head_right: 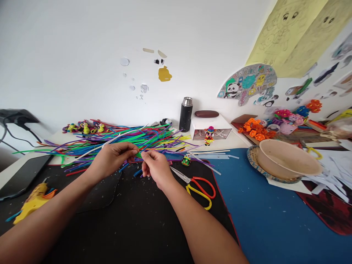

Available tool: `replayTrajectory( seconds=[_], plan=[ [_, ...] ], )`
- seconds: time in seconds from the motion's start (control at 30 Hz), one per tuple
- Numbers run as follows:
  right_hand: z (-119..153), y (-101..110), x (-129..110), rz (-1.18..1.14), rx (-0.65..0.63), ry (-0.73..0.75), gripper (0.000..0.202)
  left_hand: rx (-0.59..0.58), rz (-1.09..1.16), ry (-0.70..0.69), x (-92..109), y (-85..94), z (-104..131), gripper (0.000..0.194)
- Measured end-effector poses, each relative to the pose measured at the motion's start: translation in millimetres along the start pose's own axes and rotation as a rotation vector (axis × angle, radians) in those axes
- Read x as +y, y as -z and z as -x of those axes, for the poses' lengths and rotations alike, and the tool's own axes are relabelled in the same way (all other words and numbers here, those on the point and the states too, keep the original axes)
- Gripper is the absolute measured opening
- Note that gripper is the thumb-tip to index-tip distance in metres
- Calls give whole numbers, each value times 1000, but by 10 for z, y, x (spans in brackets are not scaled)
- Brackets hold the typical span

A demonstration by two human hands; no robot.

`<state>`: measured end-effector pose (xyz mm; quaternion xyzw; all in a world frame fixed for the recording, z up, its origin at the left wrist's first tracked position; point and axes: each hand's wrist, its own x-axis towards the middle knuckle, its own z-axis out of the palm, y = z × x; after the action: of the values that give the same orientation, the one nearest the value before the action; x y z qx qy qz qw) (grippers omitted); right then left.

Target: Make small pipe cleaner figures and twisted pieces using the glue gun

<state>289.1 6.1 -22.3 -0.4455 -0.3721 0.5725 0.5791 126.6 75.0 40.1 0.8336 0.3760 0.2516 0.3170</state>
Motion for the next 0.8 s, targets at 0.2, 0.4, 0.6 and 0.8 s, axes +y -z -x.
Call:
replayTrajectory(
  seconds=[0.2, 0.4, 0.6, 0.8],
  plan=[
    [22, 0, -9, -64, -135, -116, 48, -30, 128, -2, -76, 37, -3, 33],
    [38, -9, -25, -195, -157, -114, 45, -175, 682, 165, -171, 62, -65, 45],
    [41, 4, -13, -298, -226, -125, 41, -170, 885, 201, -190, 20, -70, 42],
    [48, 0, -22, -300, -266, -136, 38, -152, 892, 179, -162, 3, -55, 39]
  ],
)
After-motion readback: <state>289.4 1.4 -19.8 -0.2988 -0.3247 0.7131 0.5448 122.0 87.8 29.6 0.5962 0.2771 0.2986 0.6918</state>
